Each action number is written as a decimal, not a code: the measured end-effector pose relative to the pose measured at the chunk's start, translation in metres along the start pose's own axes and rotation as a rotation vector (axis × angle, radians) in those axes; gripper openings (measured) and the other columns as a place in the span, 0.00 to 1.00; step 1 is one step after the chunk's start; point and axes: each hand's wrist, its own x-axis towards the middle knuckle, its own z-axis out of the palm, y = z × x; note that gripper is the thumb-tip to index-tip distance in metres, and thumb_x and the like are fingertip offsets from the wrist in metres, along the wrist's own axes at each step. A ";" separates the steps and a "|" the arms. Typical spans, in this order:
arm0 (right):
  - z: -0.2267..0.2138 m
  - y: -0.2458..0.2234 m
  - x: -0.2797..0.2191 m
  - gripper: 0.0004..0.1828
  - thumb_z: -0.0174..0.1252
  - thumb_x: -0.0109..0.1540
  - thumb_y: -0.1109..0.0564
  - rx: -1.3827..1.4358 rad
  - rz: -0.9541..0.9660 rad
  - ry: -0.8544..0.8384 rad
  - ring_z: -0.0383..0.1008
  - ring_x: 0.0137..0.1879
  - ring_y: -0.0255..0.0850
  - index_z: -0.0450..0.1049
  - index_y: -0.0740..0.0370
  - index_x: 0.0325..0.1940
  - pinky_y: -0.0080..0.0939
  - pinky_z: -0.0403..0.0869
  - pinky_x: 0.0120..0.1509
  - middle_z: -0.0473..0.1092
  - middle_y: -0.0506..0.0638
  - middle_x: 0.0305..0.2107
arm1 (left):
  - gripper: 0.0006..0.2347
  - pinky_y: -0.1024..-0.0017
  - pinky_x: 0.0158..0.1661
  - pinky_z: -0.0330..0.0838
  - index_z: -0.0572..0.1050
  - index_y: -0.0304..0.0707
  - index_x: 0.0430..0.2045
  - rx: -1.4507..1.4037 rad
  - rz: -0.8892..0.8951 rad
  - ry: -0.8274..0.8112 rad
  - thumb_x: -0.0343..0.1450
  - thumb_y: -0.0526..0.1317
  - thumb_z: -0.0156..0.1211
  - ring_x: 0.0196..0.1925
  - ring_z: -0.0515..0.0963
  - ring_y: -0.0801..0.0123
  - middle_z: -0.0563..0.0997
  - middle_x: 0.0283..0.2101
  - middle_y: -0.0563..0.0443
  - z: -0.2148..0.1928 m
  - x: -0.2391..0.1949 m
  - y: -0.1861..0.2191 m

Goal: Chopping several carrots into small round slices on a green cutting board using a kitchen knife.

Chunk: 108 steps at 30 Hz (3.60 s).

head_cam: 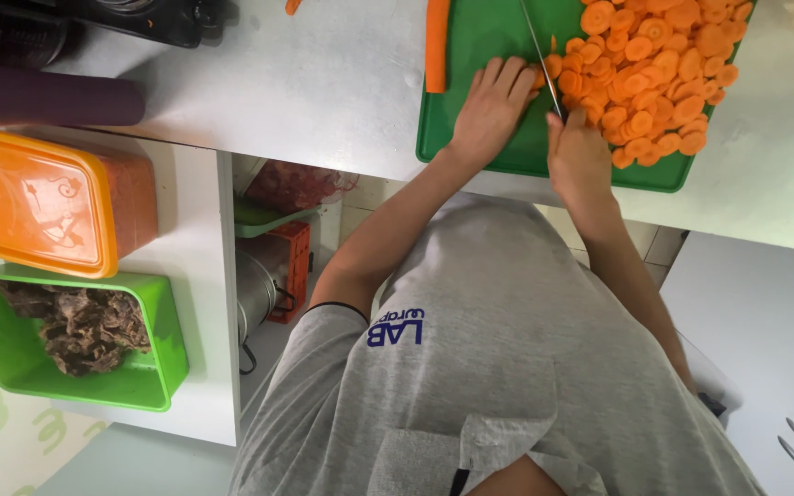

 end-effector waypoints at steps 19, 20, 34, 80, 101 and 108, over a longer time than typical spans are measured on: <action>0.004 -0.003 0.005 0.24 0.46 0.76 0.45 -0.055 -0.037 0.026 0.73 0.28 0.68 0.65 0.73 0.50 0.66 0.69 0.32 0.71 0.69 0.21 | 0.08 0.58 0.52 0.69 0.71 0.38 0.42 -0.001 0.007 -0.054 0.73 0.38 0.58 0.51 0.72 0.53 0.71 0.46 0.47 -0.004 0.004 -0.002; 0.009 0.003 0.016 0.23 0.46 0.77 0.45 -0.048 -0.053 0.040 0.73 0.30 0.69 0.66 0.72 0.48 0.65 0.70 0.33 0.71 0.70 0.24 | 0.11 0.59 0.52 0.69 0.72 0.37 0.44 0.037 0.030 -0.037 0.70 0.38 0.58 0.51 0.72 0.53 0.72 0.47 0.47 -0.006 0.007 0.000; -0.026 -0.004 -0.038 0.21 0.44 0.77 0.47 0.098 -0.016 -0.067 0.71 0.30 0.69 0.64 0.72 0.49 0.65 0.67 0.35 0.69 0.71 0.23 | 0.08 0.58 0.49 0.68 0.70 0.35 0.42 -0.023 0.005 0.007 0.74 0.39 0.57 0.49 0.70 0.53 0.70 0.44 0.45 -0.007 0.003 0.003; -0.040 -0.015 -0.041 0.19 0.45 0.78 0.49 0.172 -0.075 -0.043 0.70 0.29 0.70 0.64 0.70 0.45 0.66 0.66 0.34 0.68 0.69 0.21 | 0.09 0.57 0.49 0.69 0.69 0.36 0.37 -0.024 -0.038 0.049 0.70 0.37 0.61 0.46 0.71 0.50 0.69 0.41 0.43 -0.002 0.000 0.003; 0.026 0.020 0.003 0.22 0.45 0.79 0.47 0.156 -0.138 0.096 0.72 0.39 0.74 0.67 0.73 0.48 0.67 0.69 0.41 0.71 0.75 0.33 | 0.12 0.59 0.52 0.69 0.69 0.35 0.42 -0.028 -0.005 0.039 0.67 0.34 0.60 0.50 0.70 0.51 0.69 0.46 0.43 0.000 -0.006 0.004; 0.003 0.020 0.000 0.25 0.43 0.77 0.43 0.289 0.076 0.010 0.71 0.42 0.72 0.69 0.71 0.47 0.68 0.67 0.46 0.71 0.70 0.31 | 0.14 0.58 0.46 0.68 0.72 0.36 0.43 -0.023 -0.071 0.040 0.64 0.34 0.64 0.48 0.73 0.53 0.72 0.43 0.46 -0.021 -0.005 0.016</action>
